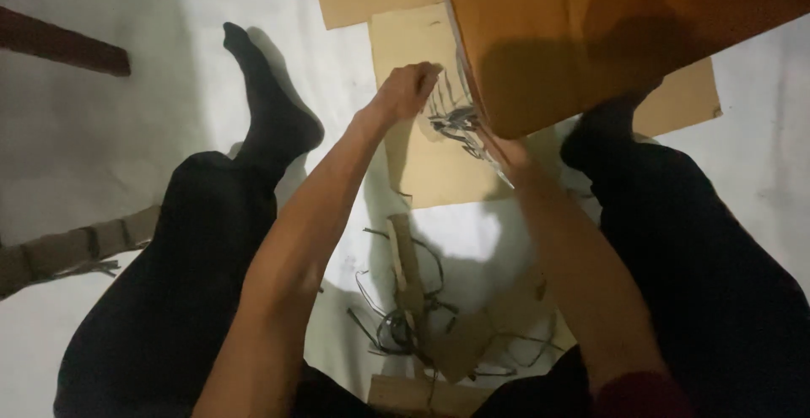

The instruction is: Tying pieces of cardboard with string around the legs of wooden chairs for protection.

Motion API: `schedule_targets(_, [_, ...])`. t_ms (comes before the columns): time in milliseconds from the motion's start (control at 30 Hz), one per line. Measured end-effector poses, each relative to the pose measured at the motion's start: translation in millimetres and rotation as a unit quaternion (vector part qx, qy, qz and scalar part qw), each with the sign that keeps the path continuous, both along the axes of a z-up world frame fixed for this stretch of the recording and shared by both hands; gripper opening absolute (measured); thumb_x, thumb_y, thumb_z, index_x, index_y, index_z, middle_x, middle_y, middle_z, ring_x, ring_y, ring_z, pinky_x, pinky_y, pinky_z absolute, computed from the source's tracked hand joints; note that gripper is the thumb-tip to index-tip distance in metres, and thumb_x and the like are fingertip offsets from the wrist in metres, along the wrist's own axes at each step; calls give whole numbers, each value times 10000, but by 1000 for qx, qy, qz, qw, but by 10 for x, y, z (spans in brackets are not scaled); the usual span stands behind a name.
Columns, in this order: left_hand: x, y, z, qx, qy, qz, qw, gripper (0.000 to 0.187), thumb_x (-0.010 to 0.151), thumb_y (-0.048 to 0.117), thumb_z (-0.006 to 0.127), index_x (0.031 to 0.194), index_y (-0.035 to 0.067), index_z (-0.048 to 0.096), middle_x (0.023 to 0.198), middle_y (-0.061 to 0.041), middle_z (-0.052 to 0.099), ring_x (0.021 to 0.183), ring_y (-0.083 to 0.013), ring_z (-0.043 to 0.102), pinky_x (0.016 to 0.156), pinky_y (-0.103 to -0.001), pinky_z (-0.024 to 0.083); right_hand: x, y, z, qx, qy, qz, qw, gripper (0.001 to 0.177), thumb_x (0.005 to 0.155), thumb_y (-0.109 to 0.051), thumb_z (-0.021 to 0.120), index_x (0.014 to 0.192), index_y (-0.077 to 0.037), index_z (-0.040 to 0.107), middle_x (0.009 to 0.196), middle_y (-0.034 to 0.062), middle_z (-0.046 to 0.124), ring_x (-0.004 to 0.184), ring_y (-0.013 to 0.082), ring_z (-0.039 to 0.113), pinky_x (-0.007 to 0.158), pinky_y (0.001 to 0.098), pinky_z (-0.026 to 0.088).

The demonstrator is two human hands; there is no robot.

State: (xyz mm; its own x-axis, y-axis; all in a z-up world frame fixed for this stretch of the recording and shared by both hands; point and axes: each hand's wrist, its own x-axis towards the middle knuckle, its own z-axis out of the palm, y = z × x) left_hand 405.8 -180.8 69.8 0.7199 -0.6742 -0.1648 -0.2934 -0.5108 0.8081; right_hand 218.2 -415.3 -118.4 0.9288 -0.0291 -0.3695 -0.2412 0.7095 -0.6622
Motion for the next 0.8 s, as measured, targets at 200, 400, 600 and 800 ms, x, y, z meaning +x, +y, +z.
schedule_targets(200, [-128,363,-20,-49,-139,62,987,149,901,122,628,919,12,726,842,-255,666,789,-450,656,682,-467,516,-153,197,-396,-52,-64,-96,992,332,1097,-80,498,1413,7,448,1345,99,531,1143,175,552,976,317,451])
schedule_targets(400, [-632,702,640,-62,31,97,993,227,966,206,585,1073,79,741,827,-226,707,697,-388,699,672,-425,548,-137,502,-243,-120,-150,-209,959,144,1085,-52,581,1199,17,636,1087,93,667,860,186,642,718,344,530])
schedule_targets(600, [-1101,617,290,-13,-66,193,979,230,968,178,605,1096,48,745,932,-254,717,864,-445,691,751,-483,547,-524,1233,1353,-762,-33,-14,647,125,1088,-52,614,1179,3,681,1158,200,673,886,272,696,705,371,581])
schedule_targets(800, [-1310,721,572,44,-28,207,977,229,1009,221,571,1078,85,742,913,-240,718,884,-451,676,759,-503,528,-348,1527,2735,-800,-224,-31,555,121,931,-85,705,989,12,664,1186,219,664,1088,384,595,915,483,490])
